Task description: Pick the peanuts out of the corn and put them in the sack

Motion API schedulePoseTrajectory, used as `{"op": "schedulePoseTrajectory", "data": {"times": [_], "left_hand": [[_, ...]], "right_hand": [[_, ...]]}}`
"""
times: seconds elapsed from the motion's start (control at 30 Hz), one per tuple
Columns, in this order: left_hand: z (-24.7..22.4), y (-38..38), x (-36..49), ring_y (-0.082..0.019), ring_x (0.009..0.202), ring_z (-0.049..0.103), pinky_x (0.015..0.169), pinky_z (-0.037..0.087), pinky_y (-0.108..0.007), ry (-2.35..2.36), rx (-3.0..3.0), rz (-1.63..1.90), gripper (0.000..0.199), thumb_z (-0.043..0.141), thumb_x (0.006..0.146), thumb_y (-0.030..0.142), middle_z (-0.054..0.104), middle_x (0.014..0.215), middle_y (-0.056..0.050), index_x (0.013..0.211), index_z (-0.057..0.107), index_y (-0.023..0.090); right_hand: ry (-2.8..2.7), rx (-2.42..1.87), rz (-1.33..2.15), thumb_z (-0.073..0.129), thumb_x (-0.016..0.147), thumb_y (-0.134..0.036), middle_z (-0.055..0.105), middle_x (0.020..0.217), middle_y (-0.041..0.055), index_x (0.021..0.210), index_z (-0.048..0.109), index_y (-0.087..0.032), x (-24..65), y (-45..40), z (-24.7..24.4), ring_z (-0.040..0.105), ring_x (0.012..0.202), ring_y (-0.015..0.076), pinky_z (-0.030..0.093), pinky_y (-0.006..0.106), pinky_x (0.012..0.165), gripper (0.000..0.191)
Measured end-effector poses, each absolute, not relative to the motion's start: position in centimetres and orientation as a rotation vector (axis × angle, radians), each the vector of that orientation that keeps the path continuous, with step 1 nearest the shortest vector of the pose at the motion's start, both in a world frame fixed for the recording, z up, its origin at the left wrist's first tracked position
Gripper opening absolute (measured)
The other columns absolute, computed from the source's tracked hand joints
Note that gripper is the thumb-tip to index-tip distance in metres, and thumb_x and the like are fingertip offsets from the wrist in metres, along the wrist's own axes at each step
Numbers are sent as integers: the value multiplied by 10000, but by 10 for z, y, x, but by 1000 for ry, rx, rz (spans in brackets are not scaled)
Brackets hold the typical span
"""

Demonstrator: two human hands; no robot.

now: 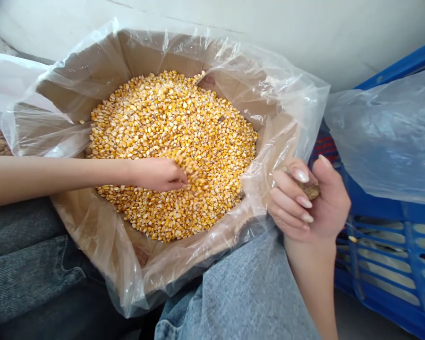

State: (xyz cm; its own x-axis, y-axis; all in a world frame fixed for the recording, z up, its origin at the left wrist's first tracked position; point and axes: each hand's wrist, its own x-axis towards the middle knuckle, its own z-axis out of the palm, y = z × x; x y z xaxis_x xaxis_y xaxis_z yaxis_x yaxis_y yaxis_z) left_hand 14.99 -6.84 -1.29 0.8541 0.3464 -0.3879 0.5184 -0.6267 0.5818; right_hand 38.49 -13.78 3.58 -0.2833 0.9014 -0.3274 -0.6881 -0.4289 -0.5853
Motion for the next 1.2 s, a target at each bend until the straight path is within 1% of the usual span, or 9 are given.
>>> {"op": "schedulePoseTrajectory", "data": {"times": [0.1, 0.2, 0.3, 0.5, 0.73, 0.87, 1.0, 1.1, 1.2], "left_hand": [[-2, -70, 152, -90, 513, 480, 537, 388, -208, 486, 1992, -444, 230, 444, 720, 240, 620, 643, -8, 739, 662, 171], [-19, -93, 146, -102, 391, 433, 417, 374, -220, 314, 1621, -876, 159, 524, 613, 208, 523, 432, 6, 512, 641, 171], [-50, -120, 138, -105, 311, 384, 344, 354, -222, 251, 1441, -1002, 162, 572, 517, 176, 405, 299, 24, 355, 560, 176], [-75, -123, 142, -90, 306, 354, 337, 329, -222, 444, 1510, -912, 263, 435, 648, 287, 379, 335, 24, 418, 458, 162], [-25, -32, 138, -38, 341, 333, 455, 347, -220, 783, 1779, -216, 363, 390, 743, 362, 311, 367, 58, 443, 341, 165], [-12, -47, 137, -42, 324, 256, 400, 288, -215, 524, 1439, -509, 446, 437, 722, 483, 237, 354, 66, 424, 300, 181], [-48, -113, 141, -72, 303, 211, 362, 276, -257, 403, 1167, -983, 529, 344, 712, 590, 219, 334, 42, 370, 257, 196], [-70, -131, 145, -88, 309, 280, 379, 318, -273, 589, 1292, -901, 533, 359, 671, 631, 279, 337, 31, 375, 296, 192], [-65, -113, 150, -95, 346, 364, 409, 345, -252, 723, 1514, -746, 482, 415, 660, 589, 366, 371, 22, 421, 390, 170]], "right_hand": [[-374, -766, 1877, 463, 764, -343, 269, 406, -88, 625, 427, -186, 384, -137, 37, 55, 249, -19, 22, 32, 191, 213], [-362, -779, 1869, 461, 763, -342, 273, 403, -89, 623, 428, -187, 383, -137, 37, 60, 246, -18, 25, 33, 187, 212], [-347, -780, 1868, 443, 772, -344, 277, 402, -89, 623, 428, -187, 383, -137, 36, 62, 245, -17, 21, 33, 187, 217], [-355, -729, 1886, 437, 777, -345, 272, 415, -87, 641, 429, -187, 384, -138, 35, 81, 250, -15, 30, 25, 192, 209], [-423, -700, 1906, 418, 792, -353, 268, 433, -84, 670, 441, -189, 385, -138, 34, 103, 263, -5, 30, 24, 200, 206], [-410, -668, 1927, 385, 811, -345, 269, 444, -81, 683, 445, -183, 384, -137, 34, 128, 272, -4, 24, 28, 200, 216], [-387, -654, 1925, 380, 815, -348, 254, 450, -80, 691, 447, -181, 384, -138, 34, 126, 276, -4, 25, 24, 199, 218], [-387, -638, 1920, 375, 816, -355, 255, 456, -82, 701, 448, -181, 386, -139, 33, 115, 273, -9, 32, 18, 200, 221], [-414, -620, 1930, 365, 820, -358, 261, 460, -82, 703, 449, -179, 387, -139, 32, 102, 271, -12, 39, 17, 197, 230]]}}
